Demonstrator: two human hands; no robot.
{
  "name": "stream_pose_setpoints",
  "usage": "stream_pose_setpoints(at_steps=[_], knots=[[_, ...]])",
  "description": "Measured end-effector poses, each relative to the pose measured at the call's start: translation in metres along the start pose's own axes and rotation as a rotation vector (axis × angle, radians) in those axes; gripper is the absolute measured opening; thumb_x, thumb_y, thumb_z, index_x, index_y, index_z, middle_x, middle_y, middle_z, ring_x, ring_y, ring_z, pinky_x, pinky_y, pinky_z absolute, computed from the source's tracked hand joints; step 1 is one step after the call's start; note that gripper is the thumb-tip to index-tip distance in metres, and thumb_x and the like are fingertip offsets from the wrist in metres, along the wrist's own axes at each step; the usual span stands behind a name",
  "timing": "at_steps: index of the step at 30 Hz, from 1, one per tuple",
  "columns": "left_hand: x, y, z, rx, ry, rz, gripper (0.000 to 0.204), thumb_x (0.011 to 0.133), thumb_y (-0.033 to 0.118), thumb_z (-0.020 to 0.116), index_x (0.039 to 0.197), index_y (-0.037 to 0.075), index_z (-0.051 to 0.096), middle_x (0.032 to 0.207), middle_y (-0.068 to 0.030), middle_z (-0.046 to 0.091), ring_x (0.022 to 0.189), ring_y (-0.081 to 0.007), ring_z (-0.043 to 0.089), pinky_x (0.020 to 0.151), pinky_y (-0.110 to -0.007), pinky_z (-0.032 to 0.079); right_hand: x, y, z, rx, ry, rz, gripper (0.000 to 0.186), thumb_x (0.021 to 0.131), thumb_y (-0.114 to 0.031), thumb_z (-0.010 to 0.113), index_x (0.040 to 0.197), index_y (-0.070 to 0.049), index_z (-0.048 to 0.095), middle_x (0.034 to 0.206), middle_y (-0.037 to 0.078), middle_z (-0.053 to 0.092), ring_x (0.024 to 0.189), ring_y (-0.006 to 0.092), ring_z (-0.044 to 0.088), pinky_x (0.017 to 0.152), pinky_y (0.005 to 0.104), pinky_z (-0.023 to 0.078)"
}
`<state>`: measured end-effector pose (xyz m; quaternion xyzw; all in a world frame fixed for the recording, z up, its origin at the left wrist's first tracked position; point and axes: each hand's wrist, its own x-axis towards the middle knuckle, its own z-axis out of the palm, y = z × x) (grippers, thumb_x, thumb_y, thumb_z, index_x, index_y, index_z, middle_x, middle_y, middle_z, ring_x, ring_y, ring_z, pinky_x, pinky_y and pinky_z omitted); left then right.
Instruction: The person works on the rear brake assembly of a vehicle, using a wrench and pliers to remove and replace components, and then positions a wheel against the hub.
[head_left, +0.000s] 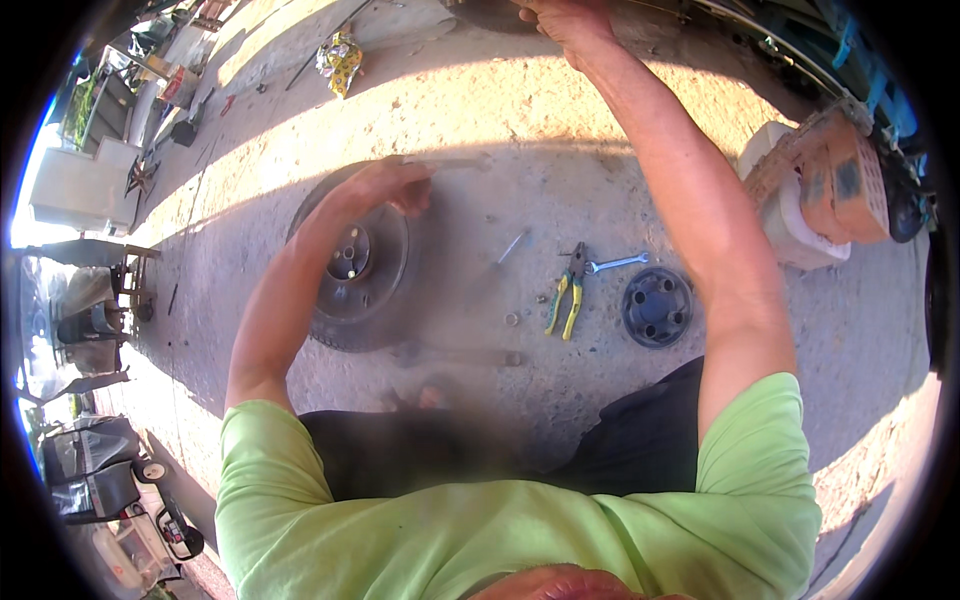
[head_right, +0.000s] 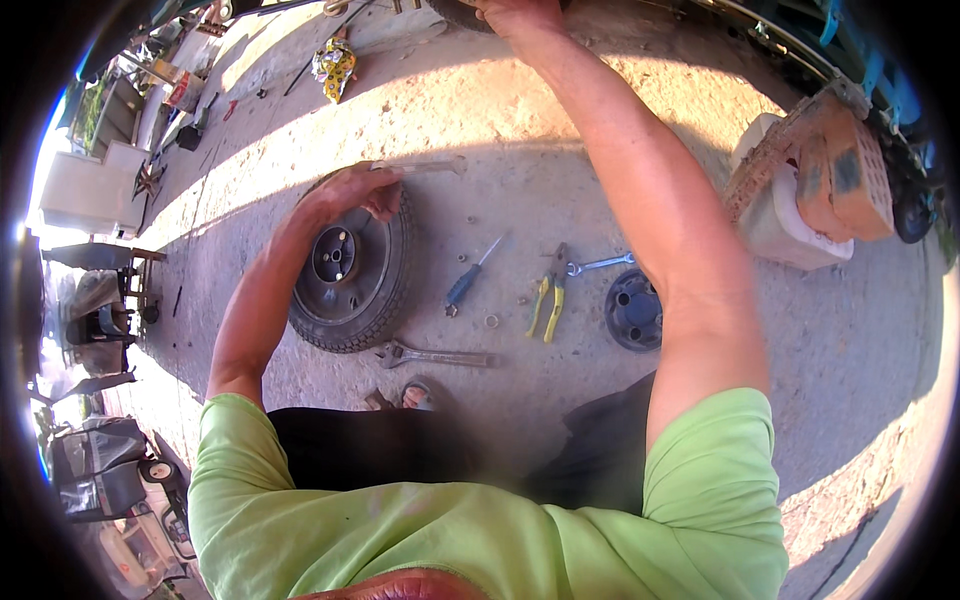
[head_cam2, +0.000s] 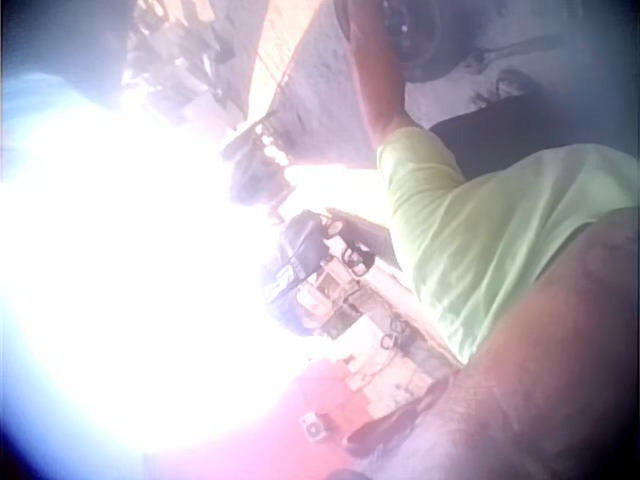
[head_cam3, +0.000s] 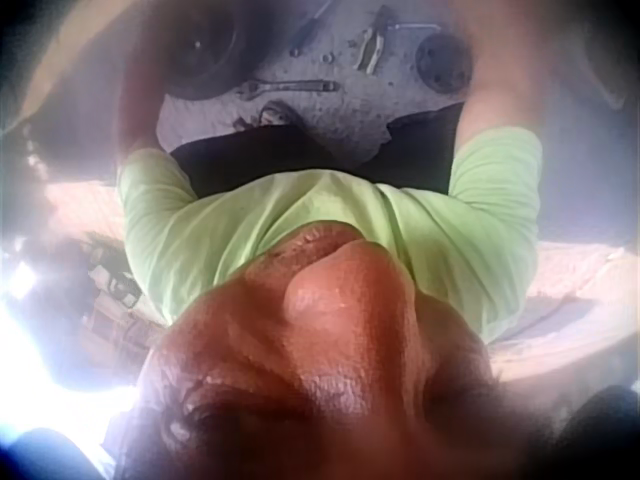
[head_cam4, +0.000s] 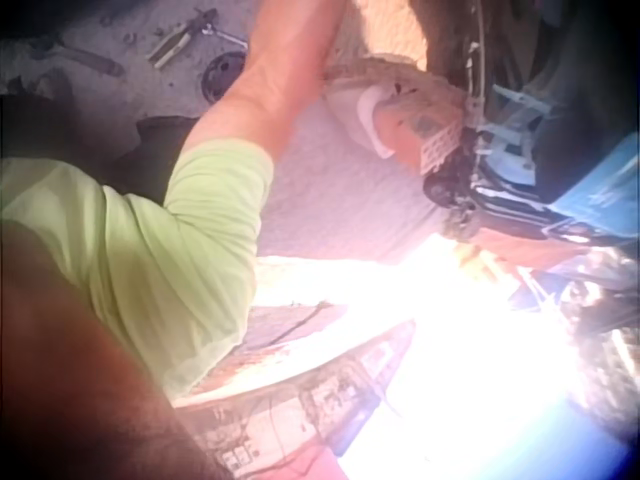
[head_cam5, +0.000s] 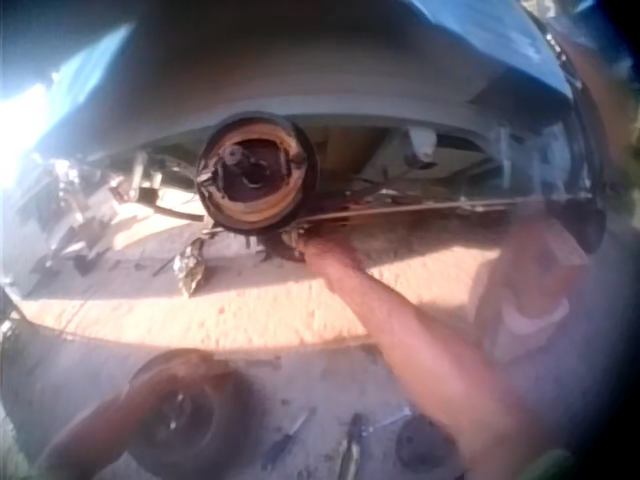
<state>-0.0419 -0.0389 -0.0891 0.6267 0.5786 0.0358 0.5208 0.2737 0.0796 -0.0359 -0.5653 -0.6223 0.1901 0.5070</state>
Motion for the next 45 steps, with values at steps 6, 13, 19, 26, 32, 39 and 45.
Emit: stream_pose_setpoints(at_steps=[6, 13, 19, 26, 32, 39, 45], knots=[[-0.002, -0.007, -0.004, -0.045, -0.032, 0.023, 0.047, 0.103, 0.043, 0.054, 0.084, 0.003, 0.069, 0.078, -0.01, 0.071, 0.07, -0.0191, 0.07, 0.069, -0.035, 0.057, -0.001, 0.008, -0.017, 0.822, -0.381, 0.263, 0.018, 0.102, -0.032, 0.062, 0.107, -0.016, 0.068, 0.098, 0.001, 0.072, 0.082, 0.0115, 0.067, 0.067, 0.0296, 0.049], [0.003, -0.005, -0.003, -0.027, -0.044, 0.029, 0.047, 0.104, 0.043, 0.053, 0.085, 0.003, 0.068, 0.079, -0.0106, 0.071, 0.071, -0.0205, 0.07, 0.069, -0.035, 0.057, 0.005, -0.005, -0.016, 0.307, -0.143, 0.153, 0.013, 0.101, -0.024, 0.063, 0.105, -0.013, 0.067, 0.092, 0.0, 0.07, 0.081, 0.0129, 0.067, 0.067, 0.0301, 0.049], [0.001, -0.007, -0.003, -0.011, -0.035, 0.002, 0.048, 0.102, 0.043, 0.052, 0.082, 0.003, 0.069, 0.078, -0.0105, 0.07, 0.074, -0.0224, 0.069, 0.073, -0.037, 0.056, -0.004, -0.015, -0.024, 0.88, -0.395, 0.377, 0.014, 0.1, -0.023, 0.064, 0.107, -0.011, 0.065, 0.09, 0.001, 0.069, 0.073, 0.0127, 0.065, 0.056, 0.0298, 0.047], [0.001, -0.005, -0.003, -0.003, -0.068, 0.014, 0.052, 0.102, 0.047, 0.052, 0.086, 0.0, 0.068, 0.081, -0.0126, 0.071, 0.073, -0.0229, 0.072, 0.071, -0.036, 0.057, 0.005, -0.007, -0.011, 0.548, -0.173, 0.193, 0.017, 0.095, -0.022, 0.072, 0.107, -0.011, 0.066, 0.089, 0.002, 0.069, 0.07, 0.013, 0.063, 0.053, 0.0245, 0.044], [-0.011, -0.008, -0.006, -0.011, -0.049, 0.028, 0.052, 0.099, 0.052, 0.054, 0.087, 0.003, 0.067, 0.081, -0.0106, 0.071, 0.075, -0.0215, 0.072, 0.07, -0.035, 0.056, 0.022, 0.021, -0.039, 0.877, -0.651, 0.264, 0.036, 0.104, -0.037, 0.058, 0.131, -0.012, 0.061, 0.134, 0.006, 0.067, 0.119, 0.0171, 0.065, 0.096, 0.0332, 0.049], [0.003, -0.024, -0.012, 0.035, -0.059, 0.056, 0.052, 0.099, 0.052, 0.052, 0.094, 0.003, 0.068, 0.084, -0.0107, 0.071, 0.077, -0.0225, 0.072, 0.071, -0.035, 0.057, 0.018, 0.007, -0.027, 0.454, -0.254, 0.265, 0.032, 0.092, -0.03, 0.079, 0.117, -0.013, 0.069, 0.109, 0.001, 0.074, 0.1, 0.0124, 0.07, 0.079, 0.0263, 0.05], [-0.005, -0.026, -0.011, -0.076, -0.043, 0.029, 0.047, 0.099, 0.043, 0.052, 0.091, -0.002, 0.065, 0.079, -0.0127, 0.068, 0.066, -0.0216, 0.068, 0.057, -0.031, 0.053, -0.002, -0.017, -0.031, 0.757, -0.43, 0.316, 0.027, 0.089, -0.026, 0.082, 0.11, -0.014, 0.071, 0.103, 0.0, 0.075, 0.091, 0.0118, 0.072, 0.072, 0.0245, 0.05]])
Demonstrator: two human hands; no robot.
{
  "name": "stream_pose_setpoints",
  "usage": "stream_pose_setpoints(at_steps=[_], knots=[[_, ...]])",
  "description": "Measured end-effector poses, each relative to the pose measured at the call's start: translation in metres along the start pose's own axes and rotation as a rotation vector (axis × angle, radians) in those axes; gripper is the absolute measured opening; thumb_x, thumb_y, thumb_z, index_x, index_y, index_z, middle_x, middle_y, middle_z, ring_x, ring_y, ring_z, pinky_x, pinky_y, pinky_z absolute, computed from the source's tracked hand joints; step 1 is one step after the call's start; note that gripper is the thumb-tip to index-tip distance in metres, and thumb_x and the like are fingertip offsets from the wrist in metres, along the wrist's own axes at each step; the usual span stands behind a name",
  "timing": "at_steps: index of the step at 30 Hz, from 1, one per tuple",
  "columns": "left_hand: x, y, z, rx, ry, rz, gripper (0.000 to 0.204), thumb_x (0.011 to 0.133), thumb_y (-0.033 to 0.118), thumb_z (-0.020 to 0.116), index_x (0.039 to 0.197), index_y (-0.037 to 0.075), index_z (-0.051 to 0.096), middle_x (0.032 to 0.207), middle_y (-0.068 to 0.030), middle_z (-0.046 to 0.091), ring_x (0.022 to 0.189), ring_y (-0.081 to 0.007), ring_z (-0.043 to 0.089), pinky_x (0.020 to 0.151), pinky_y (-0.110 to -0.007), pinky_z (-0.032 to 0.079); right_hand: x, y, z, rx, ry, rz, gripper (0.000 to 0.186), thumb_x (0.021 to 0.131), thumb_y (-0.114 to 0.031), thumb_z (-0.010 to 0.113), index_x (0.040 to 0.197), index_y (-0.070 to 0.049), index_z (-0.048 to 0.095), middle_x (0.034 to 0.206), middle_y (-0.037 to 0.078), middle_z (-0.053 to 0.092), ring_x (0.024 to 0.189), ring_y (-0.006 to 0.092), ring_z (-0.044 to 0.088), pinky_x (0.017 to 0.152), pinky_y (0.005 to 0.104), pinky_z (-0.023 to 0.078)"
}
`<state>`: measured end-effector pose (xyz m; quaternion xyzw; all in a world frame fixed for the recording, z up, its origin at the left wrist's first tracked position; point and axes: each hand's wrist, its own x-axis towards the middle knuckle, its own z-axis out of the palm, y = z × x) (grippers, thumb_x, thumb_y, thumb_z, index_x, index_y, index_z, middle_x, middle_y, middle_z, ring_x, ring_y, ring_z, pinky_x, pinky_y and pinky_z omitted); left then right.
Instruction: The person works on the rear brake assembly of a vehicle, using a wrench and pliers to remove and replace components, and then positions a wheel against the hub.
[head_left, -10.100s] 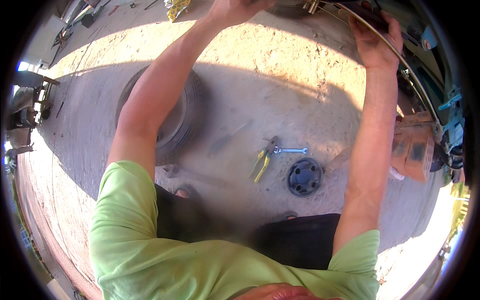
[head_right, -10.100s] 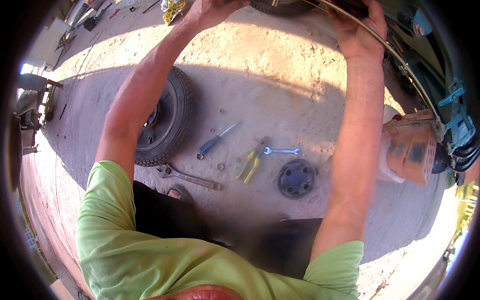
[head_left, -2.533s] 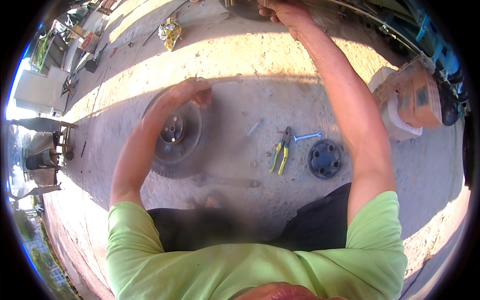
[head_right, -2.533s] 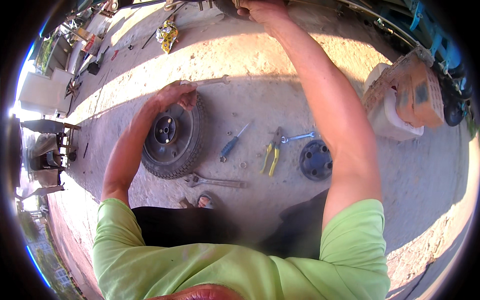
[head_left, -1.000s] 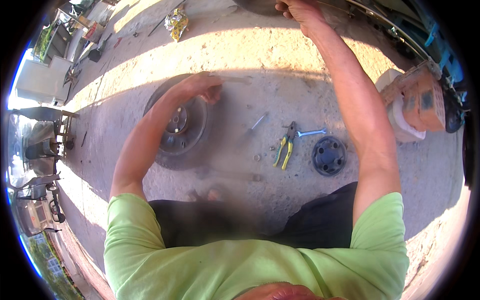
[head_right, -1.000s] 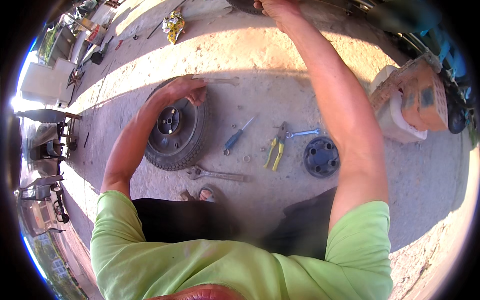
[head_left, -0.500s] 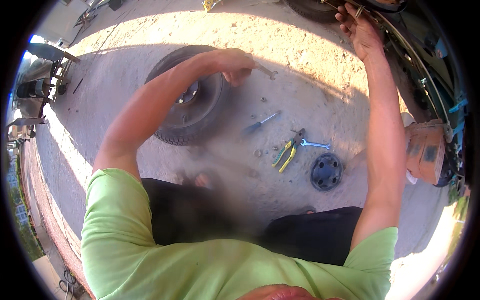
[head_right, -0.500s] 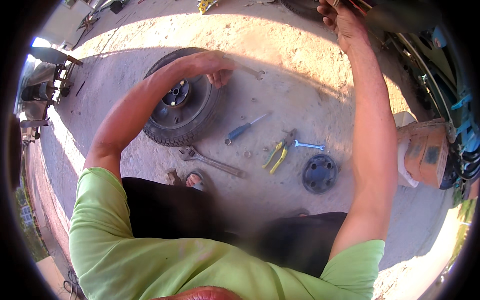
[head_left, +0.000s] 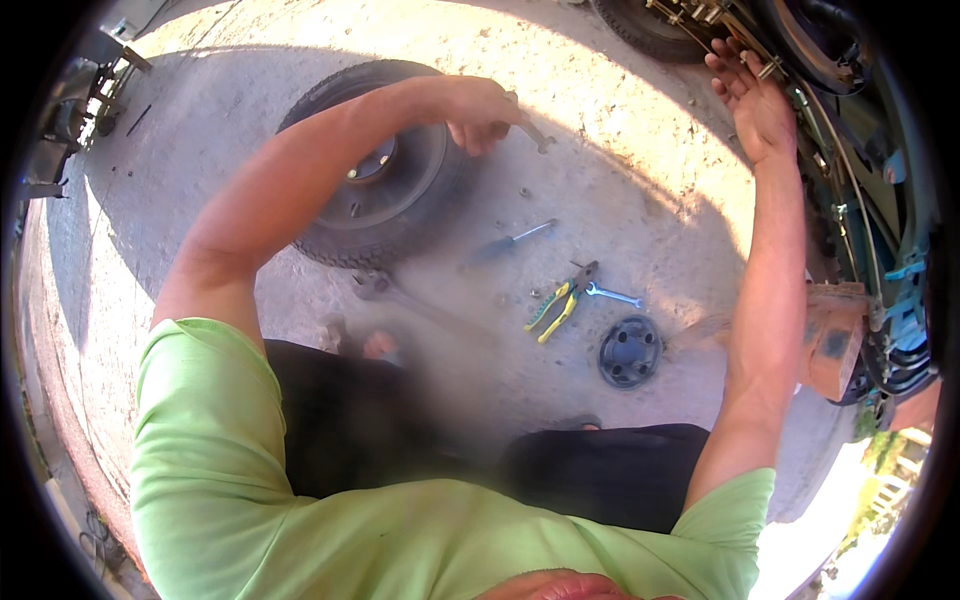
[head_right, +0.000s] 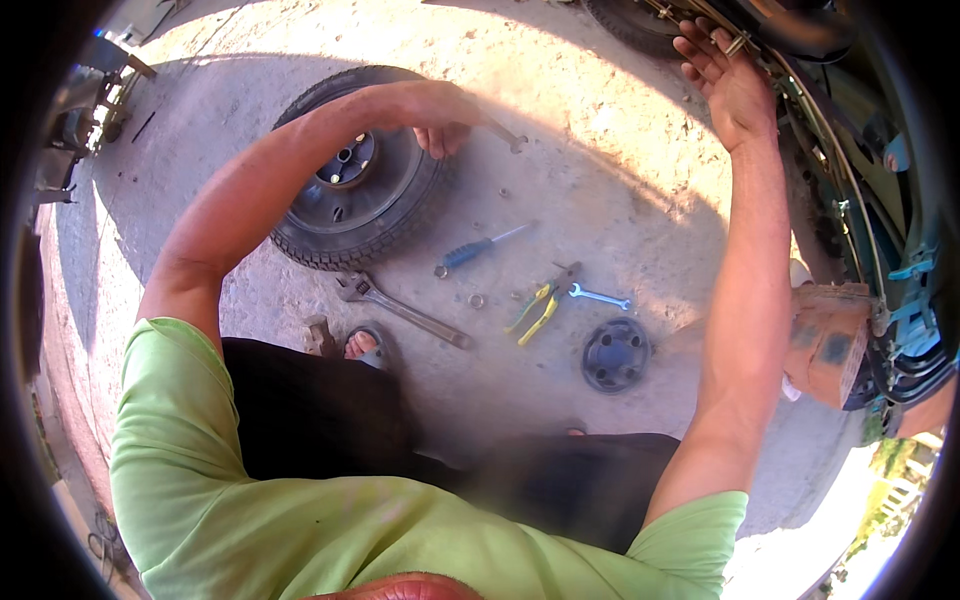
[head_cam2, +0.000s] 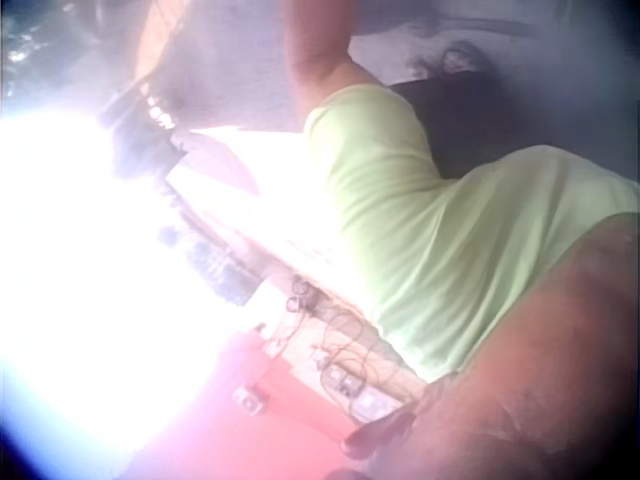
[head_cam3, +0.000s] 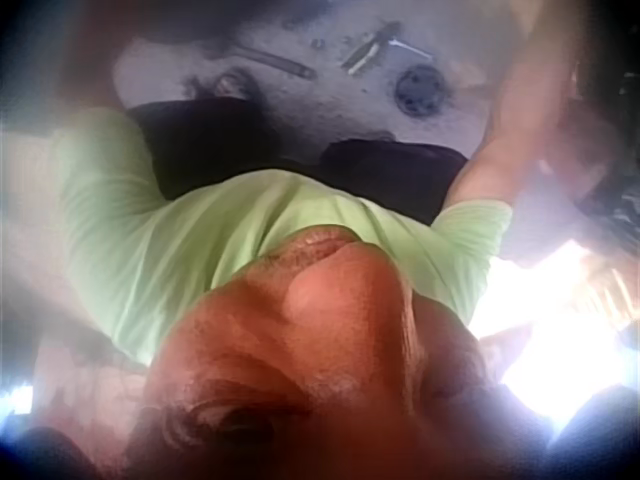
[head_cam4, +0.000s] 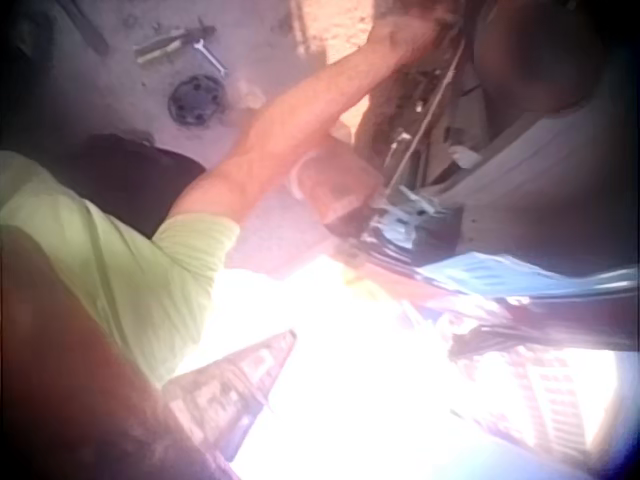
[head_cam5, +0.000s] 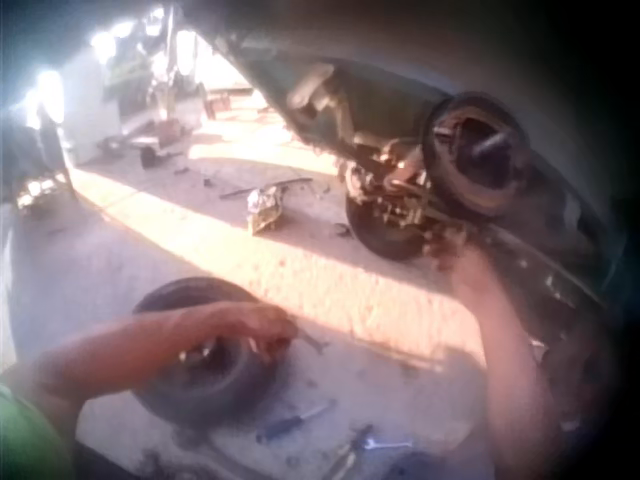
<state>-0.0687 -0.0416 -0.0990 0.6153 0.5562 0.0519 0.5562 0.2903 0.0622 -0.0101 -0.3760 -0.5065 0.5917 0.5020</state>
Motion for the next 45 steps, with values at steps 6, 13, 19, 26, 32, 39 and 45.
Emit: stream_pose_setpoints(at_steps=[6, 13, 19, 26, 32, 39, 45], knots=[[0.007, -0.003, -0.001, -0.069, -0.002, -0.004, 0.042, 0.1, 0.035, 0.051, 0.081, -0.001, 0.06, 0.07, -0.0097, 0.06, 0.053, -0.0169, 0.057, 0.044, -0.026, 0.042, 0.019, 0.006, -0.022, -0.387, 0.148, -0.068, 0.036, 0.095, -0.032, 0.074, 0.124, -0.012, 0.066, 0.115, 0.002, 0.072, 0.101, 0.0139, 0.069, 0.082, 0.0276, 0.048], [0.001, -0.003, 0.006, -0.073, 0.044, 0.013, 0.042, 0.1, 0.034, 0.051, 0.073, 0.002, 0.055, 0.065, -0.0052, 0.054, 0.051, -0.0129, 0.051, 0.041, -0.024, 0.034, 0.009, 0.006, -0.014, -0.015, 0.023, -0.034, 0.03, 0.091, -0.031, 0.08, 0.113, -0.012, 0.07, 0.108, 0.002, 0.076, 0.096, 0.0131, 0.072, 0.079, 0.0272, 0.049], [0.001, -0.002, 0.006, -0.073, 0.058, -0.026, 0.041, 0.1, 0.033, 0.051, 0.073, 0.003, 0.055, 0.066, -0.0057, 0.053, 0.051, -0.0133, 0.05, 0.042, -0.026, 0.036, 0.009, 0.004, -0.017, -0.199, 0.104, -0.08, 0.029, 0.089, -0.028, 0.081, 0.11, -0.012, 0.071, 0.105, 0.004, 0.076, 0.092, 0.0125, 0.072, 0.076, 0.0263, 0.049], [0.009, -0.012, 0.004, 0.007, -0.058, 0.03, 0.039, 0.099, 0.03, 0.048, 0.069, 0.005, 0.053, 0.062, -0.0028, 0.048, 0.047, -0.0123, 0.045, 0.041, -0.027, 0.033, 0.01, 0.011, -0.009, -0.163, 0.134, -0.06, 0.027, 0.094, -0.029, 0.076, 0.113, -0.011, 0.069, 0.108, 0.004, 0.076, 0.096, 0.0127, 0.072, 0.079, 0.0272, 0.05], [0.018, -0.017, -0.005, -0.058, -0.127, -0.047, 0.049, 0.1, 0.045, 0.056, 0.076, 0.002, 0.058, 0.066, -0.0058, 0.055, 0.056, -0.0142, 0.053, 0.048, -0.026, 0.039, 0.006, 0.008, -0.017, -0.111, 0.069, -0.08, 0.029, 0.086, -0.027, 0.085, 0.106, -0.013, 0.071, 0.099, 0.002, 0.075, 0.082, 0.0095, 0.07, 0.067, 0.0218, 0.048], [0.01, -0.016, 0.004, -0.03, -0.035, -0.024, 0.05, 0.1, 0.045, 0.055, 0.082, -0.002, 0.063, 0.075, -0.0122, 0.065, 0.06, -0.0186, 0.062, 0.05, -0.03, 0.045, 0.013, 0.012, -0.006, -0.222, 0.234, -0.081, 0.023, 0.089, -0.024, 0.082, 0.106, -0.012, 0.072, 0.099, 0.002, 0.076, 0.086, 0.0091, 0.07, 0.071, 0.0224, 0.049], [0.015, -0.018, -0.002, -0.007, -0.06, -0.032, 0.051, 0.1, 0.044, 0.054, 0.085, -0.003, 0.065, 0.08, -0.0142, 0.067, 0.063, -0.022, 0.067, 0.054, -0.031, 0.051, 0.003, 0.0, -0.019, -0.068, -0.033, -0.042, 0.024, 0.092, -0.025, 0.079, 0.111, -0.011, 0.071, 0.105, 0.003, 0.076, 0.092, 0.0114, 0.071, 0.076, 0.0252, 0.049]])
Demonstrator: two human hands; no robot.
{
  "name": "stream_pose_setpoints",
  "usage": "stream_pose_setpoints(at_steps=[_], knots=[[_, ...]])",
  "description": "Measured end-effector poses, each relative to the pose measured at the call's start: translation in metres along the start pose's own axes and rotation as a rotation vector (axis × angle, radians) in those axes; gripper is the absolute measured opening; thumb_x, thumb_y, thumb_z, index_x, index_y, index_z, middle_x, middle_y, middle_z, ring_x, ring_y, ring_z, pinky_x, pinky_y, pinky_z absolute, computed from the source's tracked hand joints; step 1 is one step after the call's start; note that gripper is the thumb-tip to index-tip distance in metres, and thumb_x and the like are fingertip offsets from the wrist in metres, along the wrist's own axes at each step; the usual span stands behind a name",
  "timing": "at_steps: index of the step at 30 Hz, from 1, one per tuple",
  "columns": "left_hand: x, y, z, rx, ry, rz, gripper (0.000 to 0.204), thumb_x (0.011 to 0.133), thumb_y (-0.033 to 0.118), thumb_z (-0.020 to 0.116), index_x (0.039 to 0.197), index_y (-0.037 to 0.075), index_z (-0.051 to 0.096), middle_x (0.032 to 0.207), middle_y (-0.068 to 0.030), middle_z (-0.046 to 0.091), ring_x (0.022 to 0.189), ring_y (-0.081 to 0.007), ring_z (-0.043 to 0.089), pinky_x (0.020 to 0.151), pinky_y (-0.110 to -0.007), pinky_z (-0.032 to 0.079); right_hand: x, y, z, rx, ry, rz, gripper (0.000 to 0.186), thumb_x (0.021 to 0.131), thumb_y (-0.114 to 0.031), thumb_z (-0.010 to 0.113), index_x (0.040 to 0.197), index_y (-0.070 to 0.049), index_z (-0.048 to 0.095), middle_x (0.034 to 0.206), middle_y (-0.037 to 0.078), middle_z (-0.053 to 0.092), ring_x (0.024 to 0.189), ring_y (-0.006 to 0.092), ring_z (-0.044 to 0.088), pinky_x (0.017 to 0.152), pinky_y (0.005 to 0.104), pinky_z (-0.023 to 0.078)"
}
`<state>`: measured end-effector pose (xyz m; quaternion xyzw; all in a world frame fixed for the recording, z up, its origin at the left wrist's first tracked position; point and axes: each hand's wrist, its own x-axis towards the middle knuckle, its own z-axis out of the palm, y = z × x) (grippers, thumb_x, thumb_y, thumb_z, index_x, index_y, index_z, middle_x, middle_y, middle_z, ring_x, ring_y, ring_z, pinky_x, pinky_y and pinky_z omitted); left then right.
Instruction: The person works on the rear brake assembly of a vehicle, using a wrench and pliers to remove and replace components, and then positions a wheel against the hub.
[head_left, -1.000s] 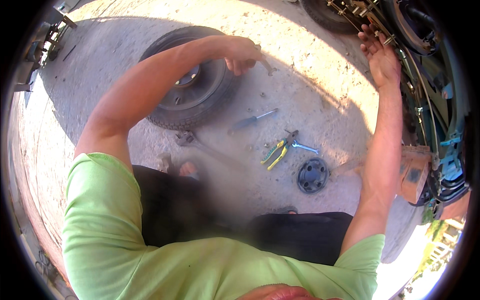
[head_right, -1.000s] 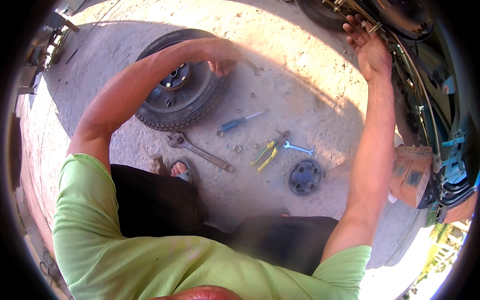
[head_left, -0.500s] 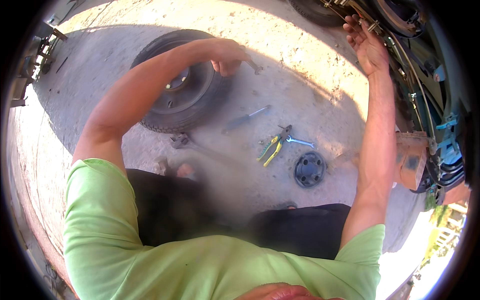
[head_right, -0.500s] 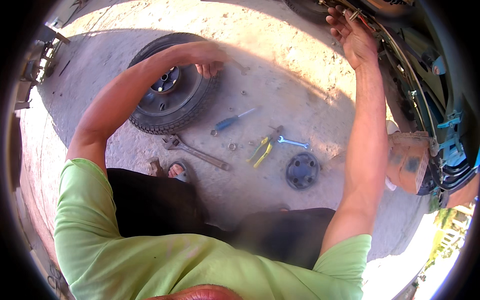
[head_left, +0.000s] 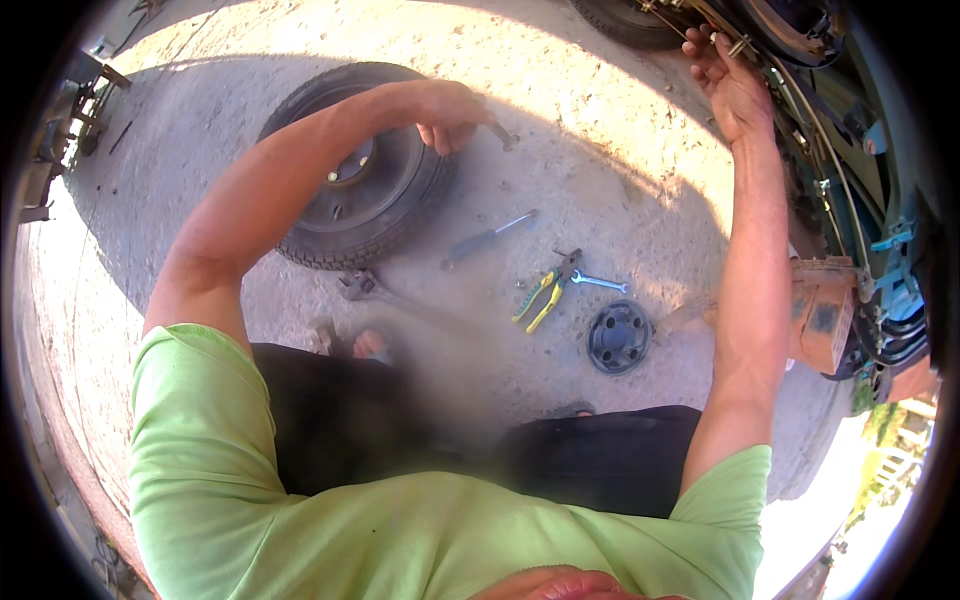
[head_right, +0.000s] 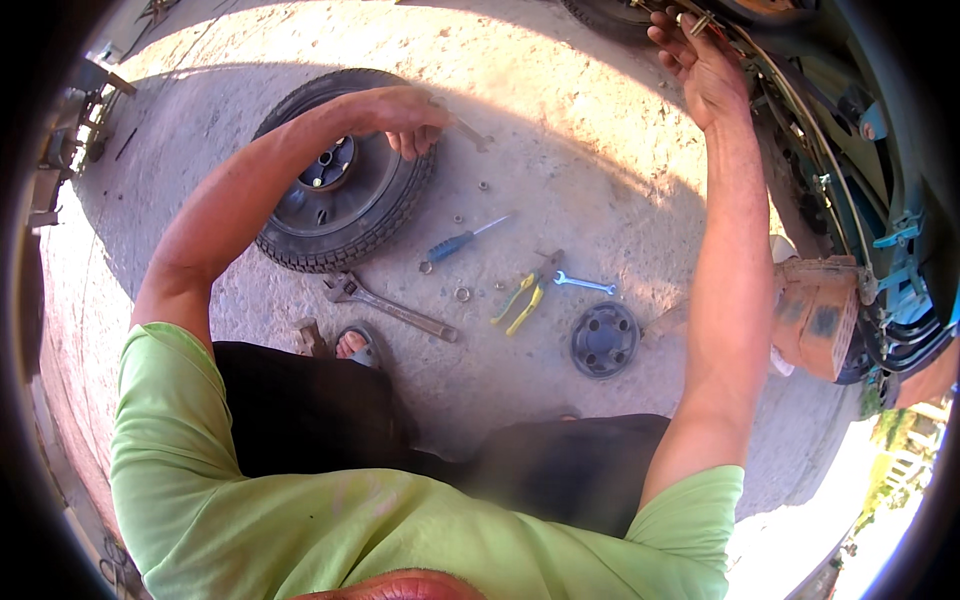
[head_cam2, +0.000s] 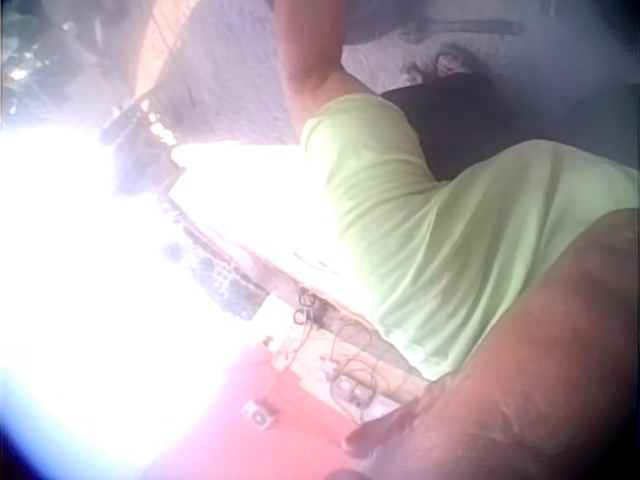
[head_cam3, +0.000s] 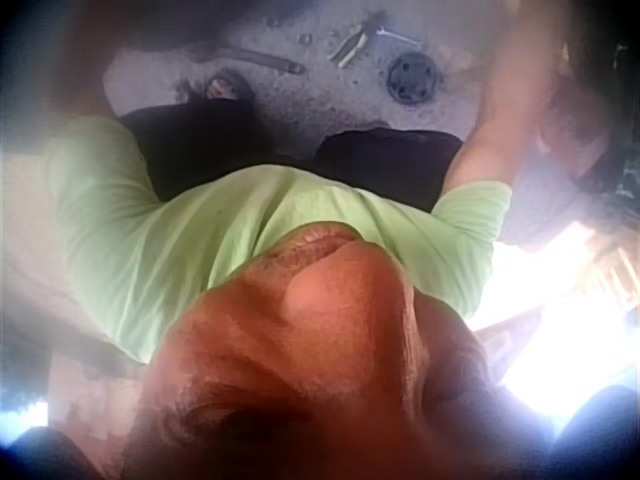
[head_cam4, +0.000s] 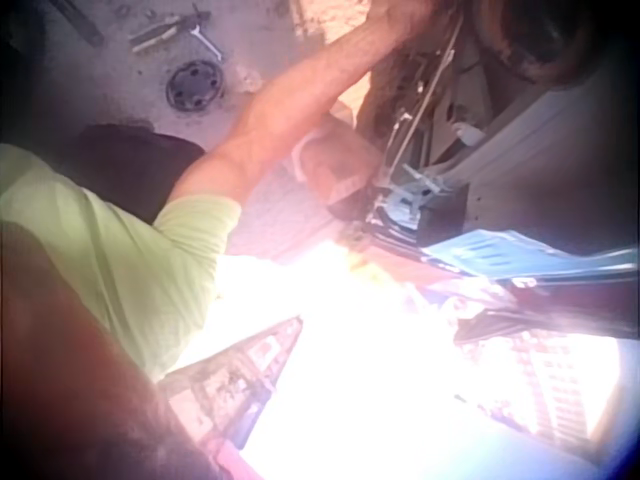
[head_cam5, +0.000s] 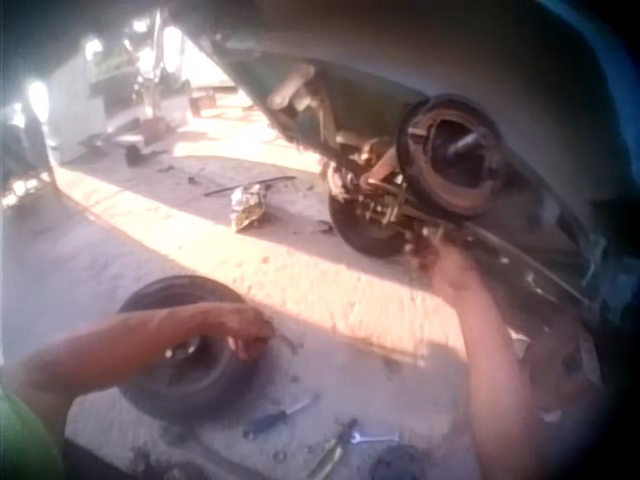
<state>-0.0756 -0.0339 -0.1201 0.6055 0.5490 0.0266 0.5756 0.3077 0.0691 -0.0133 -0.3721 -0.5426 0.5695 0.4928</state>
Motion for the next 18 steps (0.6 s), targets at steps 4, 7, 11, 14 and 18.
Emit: stream_pose_setpoints(at_steps=[4, 7, 11, 14, 18], knots=[[0.008, -0.007, -0.005, -0.013, -0.073, -0.012, 0.052, 0.099, 0.045, 0.054, 0.087, -0.004, 0.066, 0.081, -0.0151, 0.068, 0.065, -0.0233, 0.068, 0.056, -0.032, 0.053, 0.021, 0.017, -0.019, -0.175, 0.174, -0.065, 0.025, 0.092, -0.026, 0.079, 0.111, -0.012, 0.071, 0.104, 0.003, 0.076, 0.091, 0.0114, 0.071, 0.075, 0.0252, 0.05], [0.005, -0.002, 0.001, -0.014, -0.017, 0.043, 0.051, 0.1, 0.044, 0.054, 0.085, -0.004, 0.065, 0.078, -0.0137, 0.066, 0.062, -0.0204, 0.065, 0.052, -0.031, 0.049, 0.02, 0.016, -0.011, -0.15, 0.223, -0.051, 0.025, 0.092, -0.026, 0.079, 0.111, -0.012, 0.071, 0.103, 0.002, 0.076, 0.09, 0.0115, 0.071, 0.074, 0.0252, 0.05], [-0.008, 0.003, 0.002, -0.01, 0.001, 0.006, 0.05, 0.1, 0.042, 0.054, 0.084, -0.004, 0.064, 0.077, -0.0135, 0.066, 0.062, -0.0193, 0.064, 0.052, -0.031, 0.048, -0.017, -0.01, 0.032, 0.168, -0.062, 0.069, 0.024, 0.091, -0.027, 0.08, 0.107, -0.012, 0.071, 0.098, 0.001, 0.075, 0.086, 0.0108, 0.071, 0.068, 0.024, 0.049], [0.004, -0.002, -0.005, 0.008, -0.062, -0.013, 0.05, 0.101, 0.041, 0.054, 0.083, -0.004, 0.064, 0.076, -0.0137, 0.066, 0.063, -0.0201, 0.064, 0.054, -0.031, 0.049, 0.004, 0.004, 0.001, -0.026, 0.033, 0.001, 0.025, 0.093, -0.03, 0.077, 0.11, -0.012, 0.07, 0.102, 0.002, 0.075, 0.089, 0.0109, 0.07, 0.07, 0.0246, 0.049], [0.009, -0.005, -0.002, -0.005, -0.056, -0.009, 0.051, 0.101, 0.042, 0.054, 0.083, -0.005, 0.064, 0.075, -0.0135, 0.066, 0.063, -0.021, 0.065, 0.055, -0.031, 0.05, 0.021, 0.014, -0.006, -0.551, 0.295, -0.054, 0.028, 0.098, -0.031, 0.071, 0.118, -0.012, 0.068, 0.113, 0.004, 0.074, 0.1, 0.0117, 0.069, 0.079, 0.0265, 0.049]])
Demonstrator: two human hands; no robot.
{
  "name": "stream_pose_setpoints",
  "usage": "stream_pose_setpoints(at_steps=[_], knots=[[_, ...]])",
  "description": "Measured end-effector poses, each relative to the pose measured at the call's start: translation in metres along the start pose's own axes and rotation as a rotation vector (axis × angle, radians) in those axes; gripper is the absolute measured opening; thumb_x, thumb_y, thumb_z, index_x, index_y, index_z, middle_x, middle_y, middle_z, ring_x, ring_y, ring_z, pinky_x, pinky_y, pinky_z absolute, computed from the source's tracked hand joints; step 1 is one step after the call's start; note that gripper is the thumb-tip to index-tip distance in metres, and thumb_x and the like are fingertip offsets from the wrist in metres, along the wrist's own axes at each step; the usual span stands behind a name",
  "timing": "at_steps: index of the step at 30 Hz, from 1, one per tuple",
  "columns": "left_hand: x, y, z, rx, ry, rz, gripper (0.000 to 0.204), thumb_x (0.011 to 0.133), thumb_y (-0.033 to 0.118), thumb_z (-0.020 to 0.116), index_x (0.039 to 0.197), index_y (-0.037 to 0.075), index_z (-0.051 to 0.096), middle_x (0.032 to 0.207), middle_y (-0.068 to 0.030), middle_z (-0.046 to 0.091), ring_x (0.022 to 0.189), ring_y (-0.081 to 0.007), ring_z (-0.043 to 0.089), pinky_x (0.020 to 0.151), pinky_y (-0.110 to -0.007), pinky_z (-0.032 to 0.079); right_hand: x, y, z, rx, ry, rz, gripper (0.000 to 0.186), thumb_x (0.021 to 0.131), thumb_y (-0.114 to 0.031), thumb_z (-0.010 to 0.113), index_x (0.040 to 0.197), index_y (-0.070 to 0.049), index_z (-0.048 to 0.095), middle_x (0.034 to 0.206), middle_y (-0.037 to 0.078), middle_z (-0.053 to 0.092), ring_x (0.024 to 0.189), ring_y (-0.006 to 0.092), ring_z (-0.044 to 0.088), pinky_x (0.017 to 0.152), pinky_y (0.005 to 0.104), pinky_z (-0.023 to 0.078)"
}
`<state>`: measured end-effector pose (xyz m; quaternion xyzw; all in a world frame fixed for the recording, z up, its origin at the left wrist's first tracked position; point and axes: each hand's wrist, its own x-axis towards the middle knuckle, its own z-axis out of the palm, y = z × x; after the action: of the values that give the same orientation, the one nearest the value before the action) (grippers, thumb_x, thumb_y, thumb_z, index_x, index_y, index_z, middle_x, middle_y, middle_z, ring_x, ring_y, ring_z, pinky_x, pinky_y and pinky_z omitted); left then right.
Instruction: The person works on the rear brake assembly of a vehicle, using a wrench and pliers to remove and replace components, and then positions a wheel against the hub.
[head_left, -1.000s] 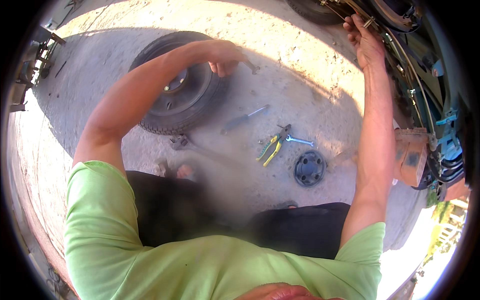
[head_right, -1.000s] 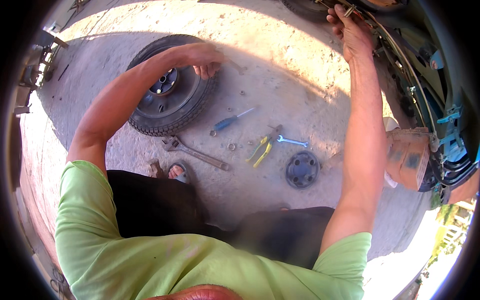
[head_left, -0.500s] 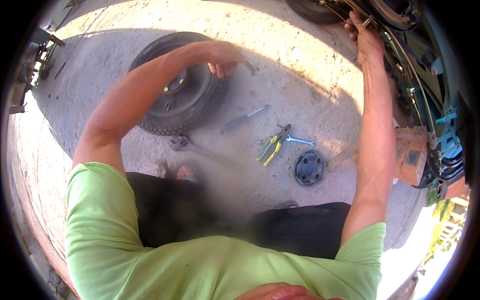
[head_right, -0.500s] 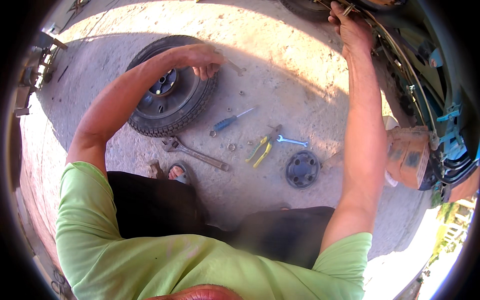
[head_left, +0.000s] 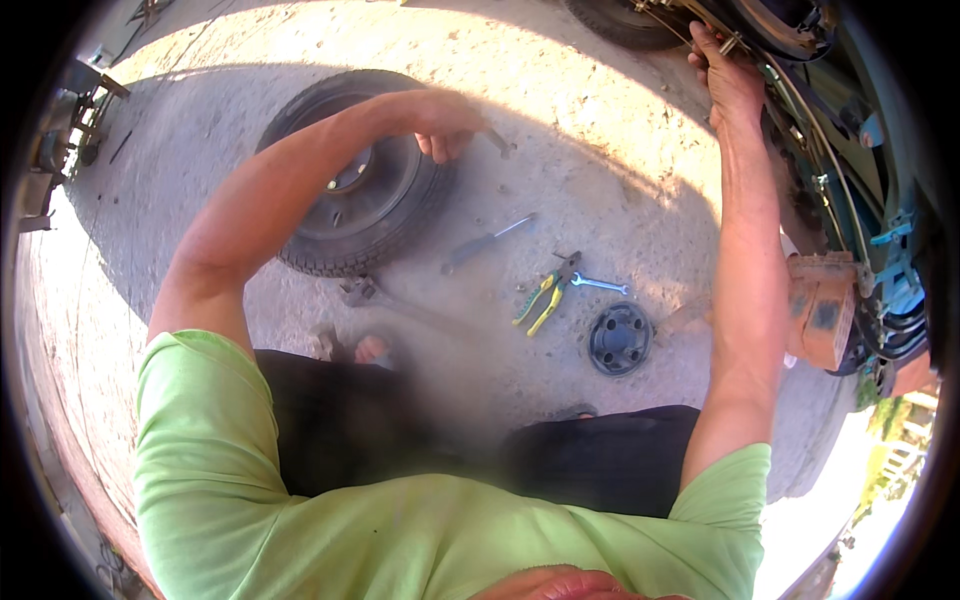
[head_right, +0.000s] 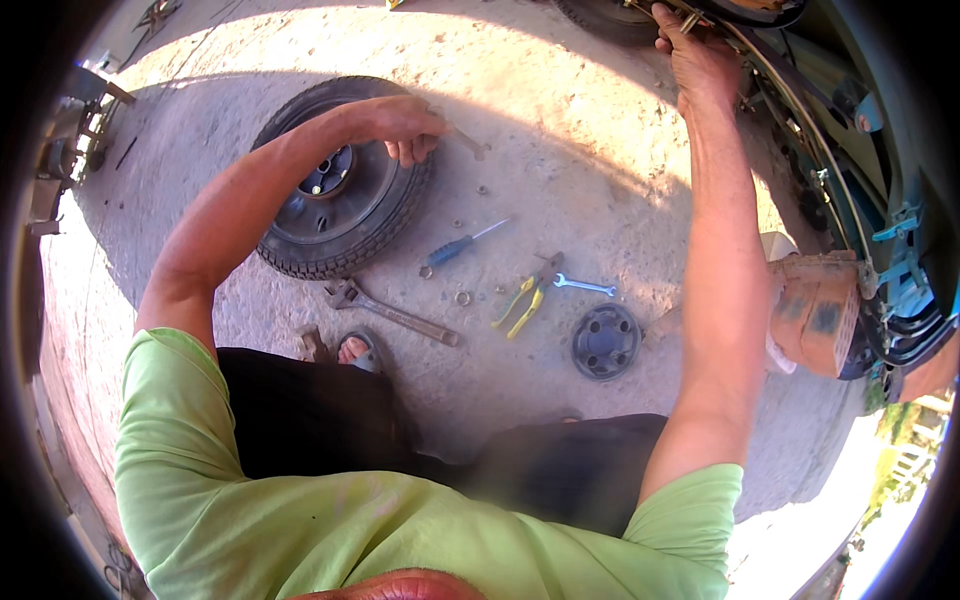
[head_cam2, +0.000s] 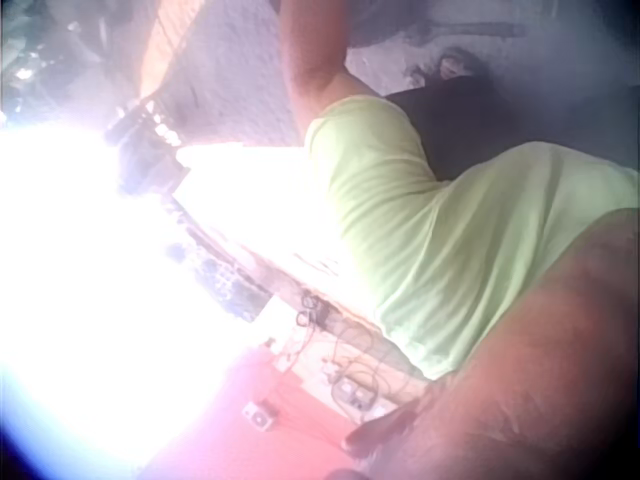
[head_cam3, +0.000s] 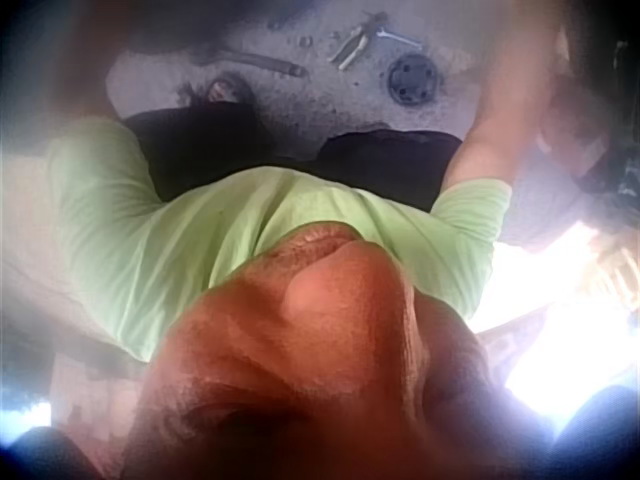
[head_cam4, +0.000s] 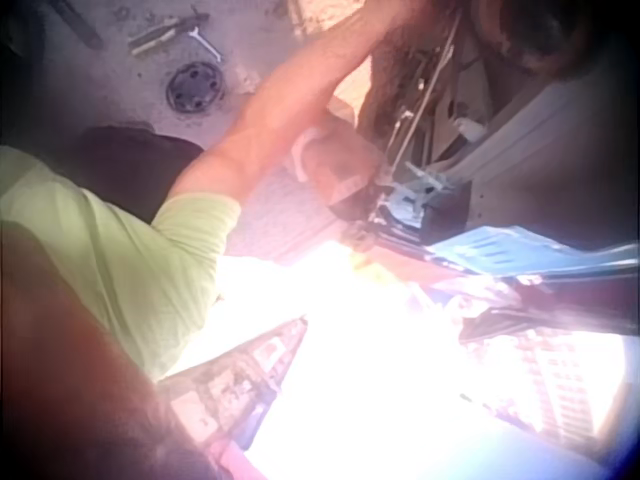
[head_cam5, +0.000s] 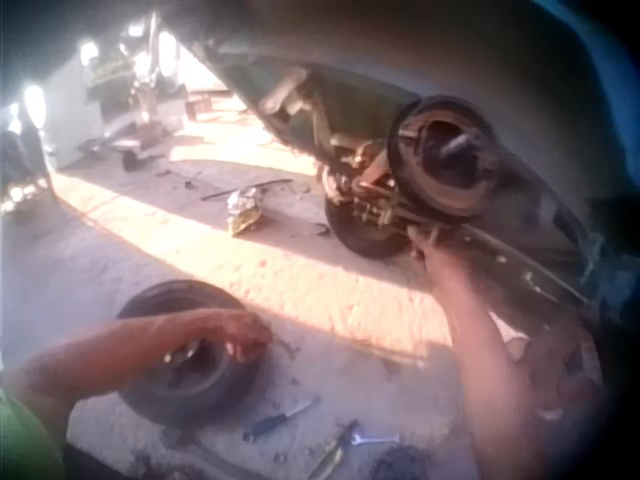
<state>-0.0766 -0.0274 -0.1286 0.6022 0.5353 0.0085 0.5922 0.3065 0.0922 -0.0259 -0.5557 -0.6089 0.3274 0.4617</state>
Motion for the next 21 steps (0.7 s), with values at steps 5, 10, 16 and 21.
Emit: stream_pose_setpoints(at_steps=[5, 10, 16, 21], knots=[[-0.008, 0.004, 0.008, -0.009, 0.06, 0.025, 0.052, 0.101, 0.044, 0.054, 0.085, -0.004, 0.064, 0.076, -0.0152, 0.067, 0.064, -0.0217, 0.065, 0.055, -0.031, 0.051, -0.019, -0.013, -0.001, 0.578, -0.28, 0.085, 0.025, 0.095, -0.029, 0.075, 0.113, -0.013, 0.068, 0.106, 0.003, 0.075, 0.092, 0.0106, 0.071, 0.074, 0.0242, 0.049], [0.0, 0.0, 0.001, -0.011, 0.011, -0.026, 0.052, 0.1, 0.045, 0.055, 0.086, -0.004, 0.065, 0.078, -0.0158, 0.068, 0.065, -0.0225, 0.067, 0.056, -0.032, 0.052, -0.012, -0.007, -0.004, 0.446, -0.226, 0.031, 0.024, 0.093, -0.027, 0.078, 0.109, -0.012, 0.068, 0.102, 0.003, 0.075, 0.088, 0.0097, 0.071, 0.072, 0.0231, 0.049], [-0.003, 0.005, 0.008, 0.016, 0.032, -0.007, 0.052, 0.1, 0.045, 0.055, 0.084, -0.003, 0.065, 0.076, -0.0147, 0.068, 0.065, -0.0222, 0.067, 0.057, -0.033, 0.053, -0.01, -0.004, 0.009, 0.21, -0.016, 0.004, 0.023, 0.094, -0.027, 0.076, 0.111, -0.013, 0.068, 0.105, 0.003, 0.075, 0.092, 0.0098, 0.071, 0.075, 0.0243, 0.049], [0.002, -0.011, -0.003, -0.022, -0.023, -0.037, 0.053, 0.101, 0.045, 0.055, 0.083, -0.003, 0.065, 0.077, -0.0145, 0.068, 0.066, -0.0226, 0.067, 0.058, -0.033, 0.052, -0.028, -0.024, -0.001, 0.625, -0.408, 0.088, 0.024, 0.095, -0.027, 0.075, 0.113, -0.013, 0.068, 0.109, 0.004, 0.075, 0.096, 0.0105, 0.07, 0.079, 0.0256, 0.048]])
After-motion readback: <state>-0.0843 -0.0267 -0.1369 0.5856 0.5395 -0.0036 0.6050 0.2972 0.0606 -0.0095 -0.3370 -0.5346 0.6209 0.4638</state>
